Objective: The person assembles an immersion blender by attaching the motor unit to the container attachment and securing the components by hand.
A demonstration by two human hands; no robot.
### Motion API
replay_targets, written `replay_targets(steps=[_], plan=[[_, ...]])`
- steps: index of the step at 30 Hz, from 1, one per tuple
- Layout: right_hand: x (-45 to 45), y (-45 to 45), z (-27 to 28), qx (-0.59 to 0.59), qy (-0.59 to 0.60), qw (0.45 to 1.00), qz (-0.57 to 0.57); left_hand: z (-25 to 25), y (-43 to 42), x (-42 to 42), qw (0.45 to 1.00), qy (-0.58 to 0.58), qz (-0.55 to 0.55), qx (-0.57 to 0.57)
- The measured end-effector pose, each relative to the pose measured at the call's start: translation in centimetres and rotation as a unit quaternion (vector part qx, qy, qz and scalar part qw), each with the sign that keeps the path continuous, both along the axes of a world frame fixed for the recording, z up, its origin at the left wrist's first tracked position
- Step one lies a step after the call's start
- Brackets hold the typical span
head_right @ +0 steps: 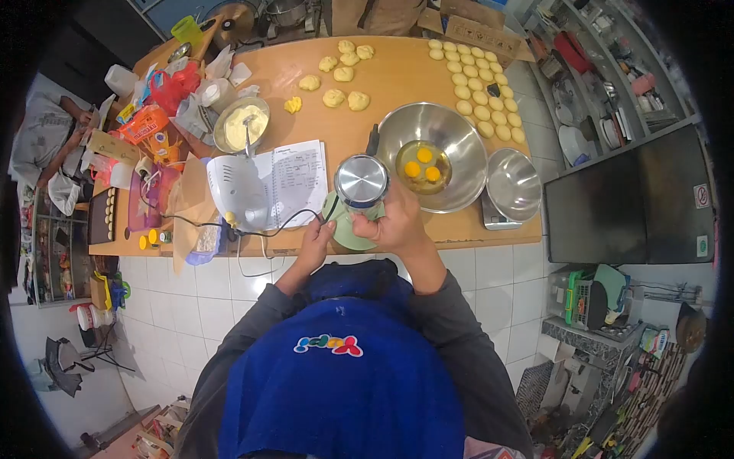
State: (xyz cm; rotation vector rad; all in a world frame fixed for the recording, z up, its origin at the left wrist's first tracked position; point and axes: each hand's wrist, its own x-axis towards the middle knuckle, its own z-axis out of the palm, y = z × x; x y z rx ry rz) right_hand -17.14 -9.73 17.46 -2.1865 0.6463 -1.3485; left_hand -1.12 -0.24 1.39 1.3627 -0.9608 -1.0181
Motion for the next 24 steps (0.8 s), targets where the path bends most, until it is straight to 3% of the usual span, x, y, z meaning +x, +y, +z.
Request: replay_targets(steps=[24], plan=[[-0.1,0.1,-0.2,0.002,-0.004,1.0,0.002,-1.4,-0.1,0.3,1.0,0.005,-0.006,0.005]])
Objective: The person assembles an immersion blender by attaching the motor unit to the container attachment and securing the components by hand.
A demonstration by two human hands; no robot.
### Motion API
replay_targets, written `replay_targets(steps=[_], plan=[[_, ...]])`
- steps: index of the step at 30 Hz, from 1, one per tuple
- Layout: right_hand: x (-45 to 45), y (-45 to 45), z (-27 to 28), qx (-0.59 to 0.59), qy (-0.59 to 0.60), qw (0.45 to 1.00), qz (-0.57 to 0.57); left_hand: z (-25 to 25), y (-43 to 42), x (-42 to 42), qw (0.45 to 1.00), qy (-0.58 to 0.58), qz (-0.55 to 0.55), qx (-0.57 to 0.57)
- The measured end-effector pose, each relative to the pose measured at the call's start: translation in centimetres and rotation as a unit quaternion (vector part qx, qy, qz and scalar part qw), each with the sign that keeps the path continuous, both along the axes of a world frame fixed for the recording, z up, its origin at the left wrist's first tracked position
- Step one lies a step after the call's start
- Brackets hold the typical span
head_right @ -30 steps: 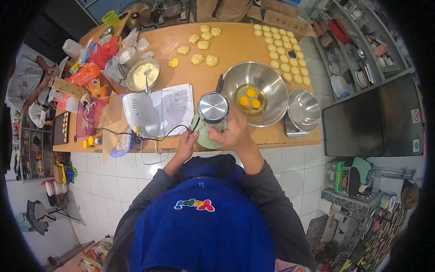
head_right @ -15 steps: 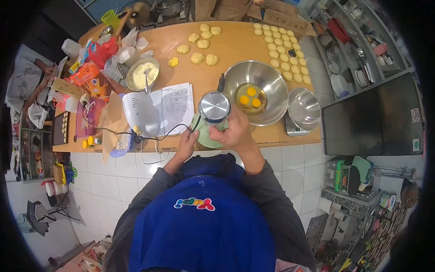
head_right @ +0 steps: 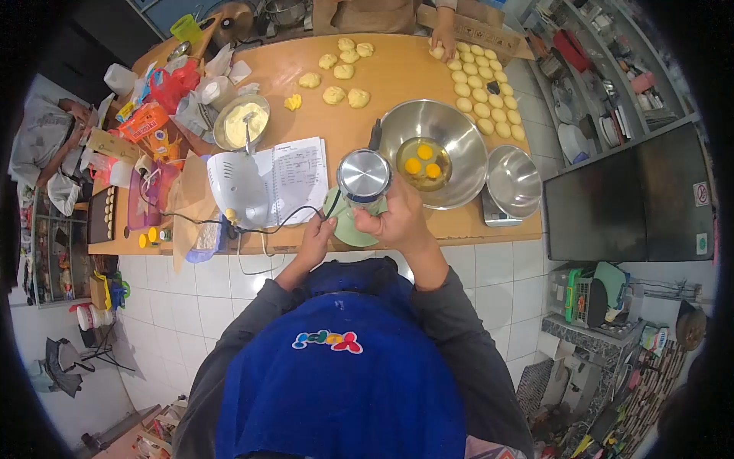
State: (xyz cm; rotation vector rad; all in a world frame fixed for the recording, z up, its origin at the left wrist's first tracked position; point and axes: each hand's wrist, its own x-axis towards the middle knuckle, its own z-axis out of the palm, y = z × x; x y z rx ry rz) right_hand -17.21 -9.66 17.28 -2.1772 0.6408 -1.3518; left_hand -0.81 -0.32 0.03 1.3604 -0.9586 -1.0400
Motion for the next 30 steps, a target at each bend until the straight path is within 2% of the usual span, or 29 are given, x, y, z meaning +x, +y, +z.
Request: replay_targets(steps=[8,20,28,30], plan=[[-0.1,0.0,-0.2,0.0,0.001,1.0,-0.002,-0.7,0.0,0.0,1.0,-0.006,0.006,-0.003],[-0.2,-0.1,0.0,0.007,0.007,1.0,0.003,1.4,0.0,0.0,1.0,-0.009,-0.007,-0.012],[-0.1,-0.1,-0.1,0.011,-0.001,1.0,0.008,0.2,0.0,-0.2,1.0,0.02,0.006,-0.011],[0.0,-0.1,-0.1,0.006,-0.004,1.0,0.009,0.1,0.0,0.1,1.0,-0.009,0.003,-0.001]])
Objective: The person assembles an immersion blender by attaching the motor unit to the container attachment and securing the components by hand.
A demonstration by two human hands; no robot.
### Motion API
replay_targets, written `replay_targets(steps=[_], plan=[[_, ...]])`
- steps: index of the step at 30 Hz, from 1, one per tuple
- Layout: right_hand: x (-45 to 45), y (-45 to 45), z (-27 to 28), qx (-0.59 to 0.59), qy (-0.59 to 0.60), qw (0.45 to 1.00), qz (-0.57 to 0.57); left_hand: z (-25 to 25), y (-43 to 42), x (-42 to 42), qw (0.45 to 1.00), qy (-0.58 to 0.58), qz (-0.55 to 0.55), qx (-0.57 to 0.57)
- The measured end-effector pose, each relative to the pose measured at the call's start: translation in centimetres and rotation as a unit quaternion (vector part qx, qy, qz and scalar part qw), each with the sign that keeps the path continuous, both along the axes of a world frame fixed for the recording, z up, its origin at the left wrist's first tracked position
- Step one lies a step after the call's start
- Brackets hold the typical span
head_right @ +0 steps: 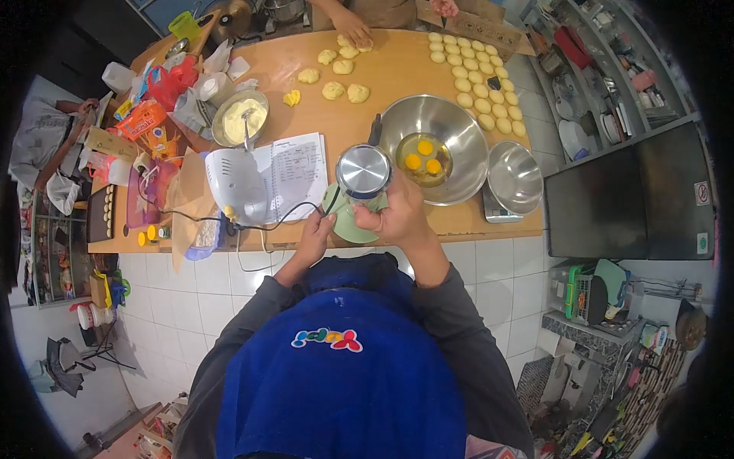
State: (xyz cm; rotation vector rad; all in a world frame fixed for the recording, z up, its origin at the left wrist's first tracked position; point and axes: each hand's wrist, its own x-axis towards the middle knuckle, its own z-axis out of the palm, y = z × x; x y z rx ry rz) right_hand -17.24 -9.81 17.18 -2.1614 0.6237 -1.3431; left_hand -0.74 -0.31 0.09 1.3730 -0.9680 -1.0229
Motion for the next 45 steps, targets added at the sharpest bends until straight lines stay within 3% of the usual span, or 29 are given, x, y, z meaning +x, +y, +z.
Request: replay_targets(steps=[13,45], plan=[[-0.1,0.1,-0.2,-0.006,0.012,1.0,-0.017,1.2,-0.1,-0.1,1.0,0.02,-0.016,-0.017],[0.1,-0.1,0.0,-0.011,-0.005,1.0,-0.014,-1.3,-0.1,-0.1,1.0,0.012,0.002,-0.007]])
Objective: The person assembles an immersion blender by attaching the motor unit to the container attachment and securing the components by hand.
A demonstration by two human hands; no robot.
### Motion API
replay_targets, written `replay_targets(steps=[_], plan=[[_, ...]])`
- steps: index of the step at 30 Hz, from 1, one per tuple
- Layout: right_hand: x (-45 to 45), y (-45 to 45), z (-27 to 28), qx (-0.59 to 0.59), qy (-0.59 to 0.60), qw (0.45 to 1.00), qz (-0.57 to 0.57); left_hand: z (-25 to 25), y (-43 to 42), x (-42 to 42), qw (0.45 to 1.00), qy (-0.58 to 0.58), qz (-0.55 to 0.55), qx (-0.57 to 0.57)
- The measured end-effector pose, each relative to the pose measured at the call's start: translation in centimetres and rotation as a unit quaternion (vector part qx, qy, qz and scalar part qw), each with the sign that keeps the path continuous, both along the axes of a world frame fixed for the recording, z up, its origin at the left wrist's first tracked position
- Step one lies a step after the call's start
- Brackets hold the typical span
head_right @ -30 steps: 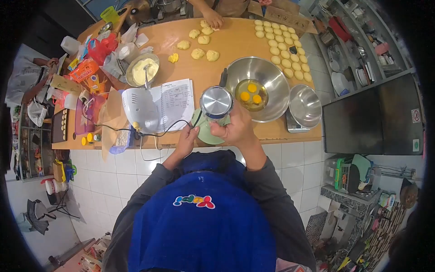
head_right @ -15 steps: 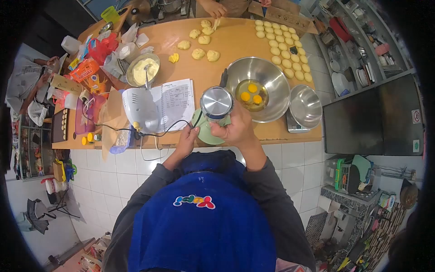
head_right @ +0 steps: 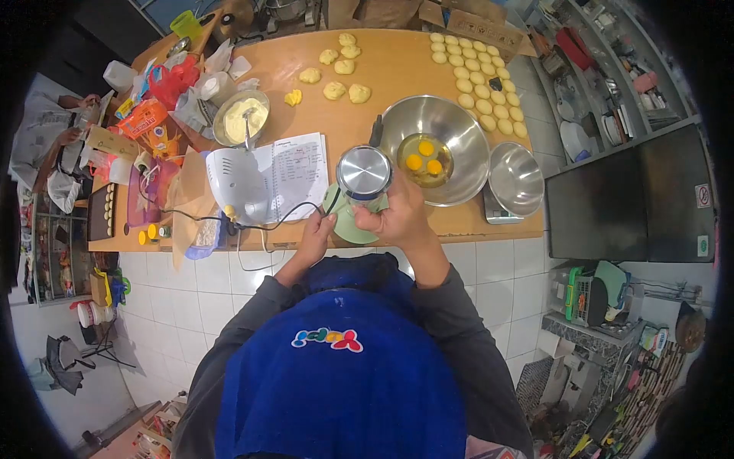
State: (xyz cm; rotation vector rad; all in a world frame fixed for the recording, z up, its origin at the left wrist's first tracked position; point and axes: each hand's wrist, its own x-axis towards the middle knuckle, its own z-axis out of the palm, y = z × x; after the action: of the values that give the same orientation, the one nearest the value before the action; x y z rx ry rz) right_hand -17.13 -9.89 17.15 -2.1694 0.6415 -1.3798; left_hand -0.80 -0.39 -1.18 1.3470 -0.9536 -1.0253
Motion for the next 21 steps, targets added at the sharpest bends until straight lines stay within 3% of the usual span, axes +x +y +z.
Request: replay_targets(steps=[21], plan=[[0.0,0.2,0.4,0.017,0.003,1.0,0.003,1.9,-0.1,-0.1,1.0,-0.02,-0.004,-0.004]])
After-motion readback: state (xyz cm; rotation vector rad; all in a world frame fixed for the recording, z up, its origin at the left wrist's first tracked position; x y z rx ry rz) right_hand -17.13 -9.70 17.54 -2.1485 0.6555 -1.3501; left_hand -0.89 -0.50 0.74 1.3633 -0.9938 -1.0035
